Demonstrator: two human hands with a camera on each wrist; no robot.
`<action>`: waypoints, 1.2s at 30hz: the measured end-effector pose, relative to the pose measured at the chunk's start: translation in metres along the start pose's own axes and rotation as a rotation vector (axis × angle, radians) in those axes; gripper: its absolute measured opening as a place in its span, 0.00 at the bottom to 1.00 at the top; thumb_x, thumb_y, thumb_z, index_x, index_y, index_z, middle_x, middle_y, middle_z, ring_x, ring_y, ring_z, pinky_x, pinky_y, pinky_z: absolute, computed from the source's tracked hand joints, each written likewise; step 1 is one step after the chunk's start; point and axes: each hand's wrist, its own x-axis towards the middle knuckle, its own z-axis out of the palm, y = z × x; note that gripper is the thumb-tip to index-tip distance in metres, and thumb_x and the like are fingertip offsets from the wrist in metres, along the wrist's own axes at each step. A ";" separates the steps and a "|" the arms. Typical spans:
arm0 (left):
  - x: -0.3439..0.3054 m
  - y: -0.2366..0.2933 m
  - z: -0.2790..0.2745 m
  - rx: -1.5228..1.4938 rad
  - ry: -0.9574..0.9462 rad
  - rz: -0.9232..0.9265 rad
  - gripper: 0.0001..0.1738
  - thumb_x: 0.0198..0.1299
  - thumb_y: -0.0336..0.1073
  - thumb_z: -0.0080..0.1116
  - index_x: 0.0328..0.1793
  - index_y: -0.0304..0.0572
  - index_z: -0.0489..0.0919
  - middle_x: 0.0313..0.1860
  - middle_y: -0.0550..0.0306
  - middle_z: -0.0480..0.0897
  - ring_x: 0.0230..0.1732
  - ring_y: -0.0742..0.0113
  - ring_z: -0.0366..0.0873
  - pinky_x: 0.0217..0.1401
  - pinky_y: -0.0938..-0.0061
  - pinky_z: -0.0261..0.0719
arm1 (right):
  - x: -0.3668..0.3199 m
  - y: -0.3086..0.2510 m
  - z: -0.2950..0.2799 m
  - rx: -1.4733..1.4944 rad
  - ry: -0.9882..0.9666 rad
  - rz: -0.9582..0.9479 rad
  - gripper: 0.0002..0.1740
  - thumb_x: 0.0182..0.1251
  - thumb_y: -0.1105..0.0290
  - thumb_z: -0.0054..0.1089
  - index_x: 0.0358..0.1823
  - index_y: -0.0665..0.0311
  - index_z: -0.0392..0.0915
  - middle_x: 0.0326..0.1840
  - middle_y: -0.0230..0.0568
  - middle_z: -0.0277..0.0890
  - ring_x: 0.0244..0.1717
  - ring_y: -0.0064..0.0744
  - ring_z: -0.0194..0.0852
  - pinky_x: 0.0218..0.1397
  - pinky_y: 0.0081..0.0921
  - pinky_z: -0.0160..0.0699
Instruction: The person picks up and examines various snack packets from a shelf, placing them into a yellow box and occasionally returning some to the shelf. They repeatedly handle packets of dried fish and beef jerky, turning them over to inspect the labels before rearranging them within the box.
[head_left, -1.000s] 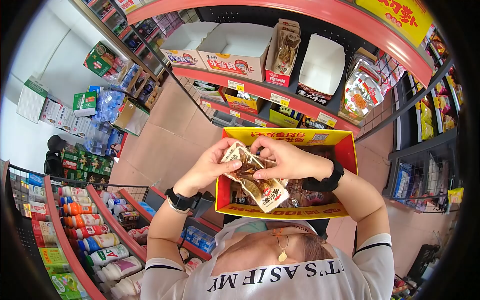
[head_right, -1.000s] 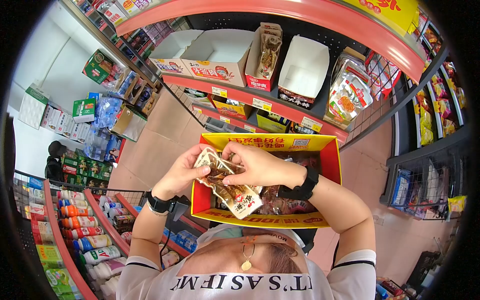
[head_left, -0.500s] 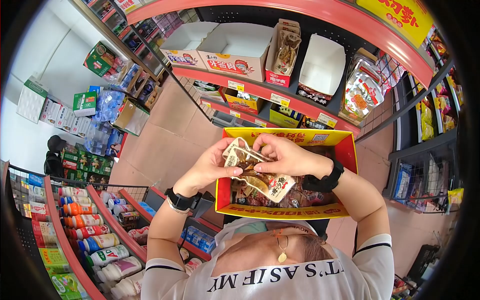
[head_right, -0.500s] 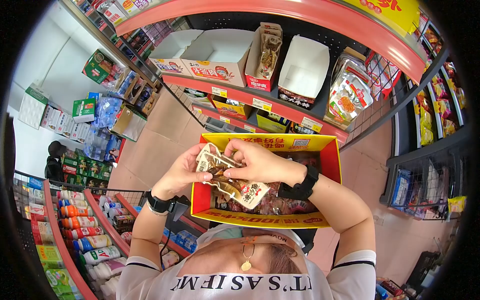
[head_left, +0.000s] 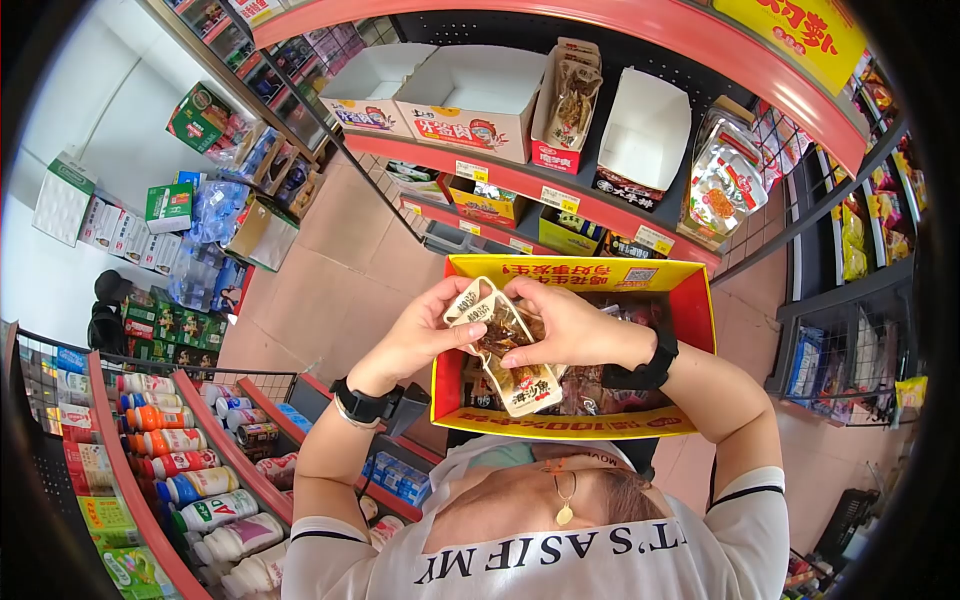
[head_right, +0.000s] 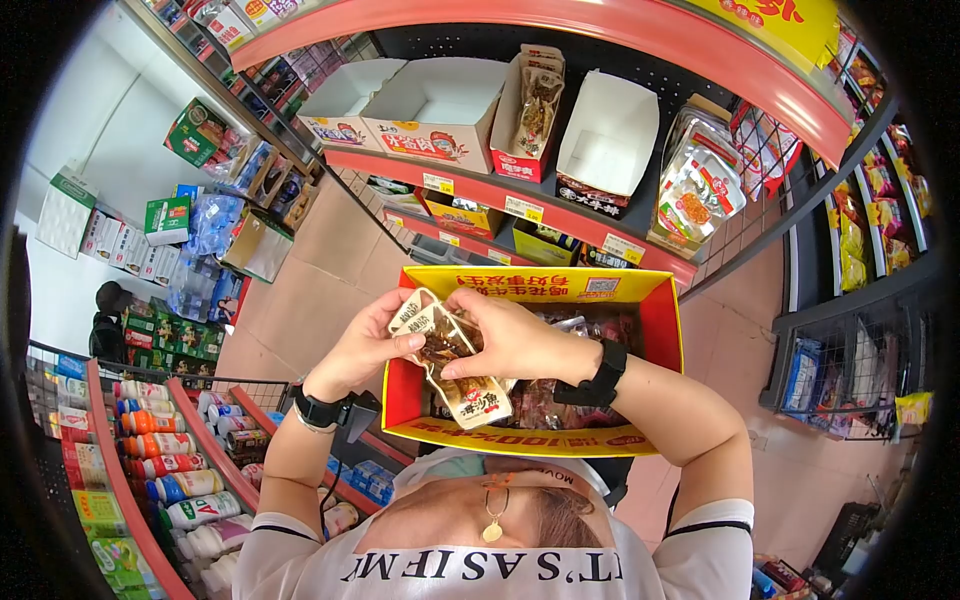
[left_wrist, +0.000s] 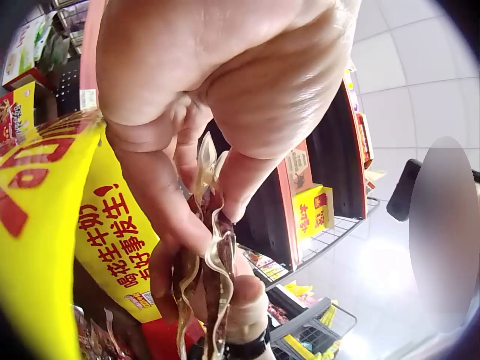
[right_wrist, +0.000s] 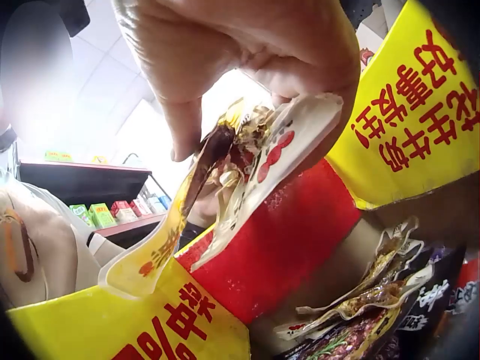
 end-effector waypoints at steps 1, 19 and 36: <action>0.000 0.000 0.000 -0.019 0.009 -0.005 0.26 0.57 0.30 0.61 0.61 0.39 0.66 0.51 0.60 0.75 0.51 0.73 0.74 0.47 0.78 0.78 | 0.001 0.001 0.000 -0.042 0.013 -0.007 0.34 0.49 0.72 0.72 0.55 0.69 0.60 0.46 0.44 0.75 0.48 0.25 0.73 0.50 0.24 0.73; 0.000 0.005 0.001 0.010 -0.040 0.024 0.30 0.53 0.25 0.63 0.62 0.42 0.64 0.52 0.62 0.74 0.53 0.73 0.73 0.53 0.76 0.76 | 0.004 0.013 0.001 0.139 0.031 -0.060 0.24 0.58 0.63 0.66 0.49 0.68 0.65 0.32 0.43 0.75 0.33 0.25 0.74 0.36 0.25 0.72; -0.001 0.007 0.003 0.042 -0.030 -0.032 0.22 0.63 0.36 0.55 0.61 0.39 0.66 0.50 0.61 0.75 0.46 0.75 0.75 0.42 0.81 0.81 | 0.001 0.001 0.000 0.025 0.023 -0.046 0.24 0.61 0.63 0.62 0.53 0.69 0.66 0.42 0.44 0.77 0.41 0.28 0.75 0.44 0.25 0.75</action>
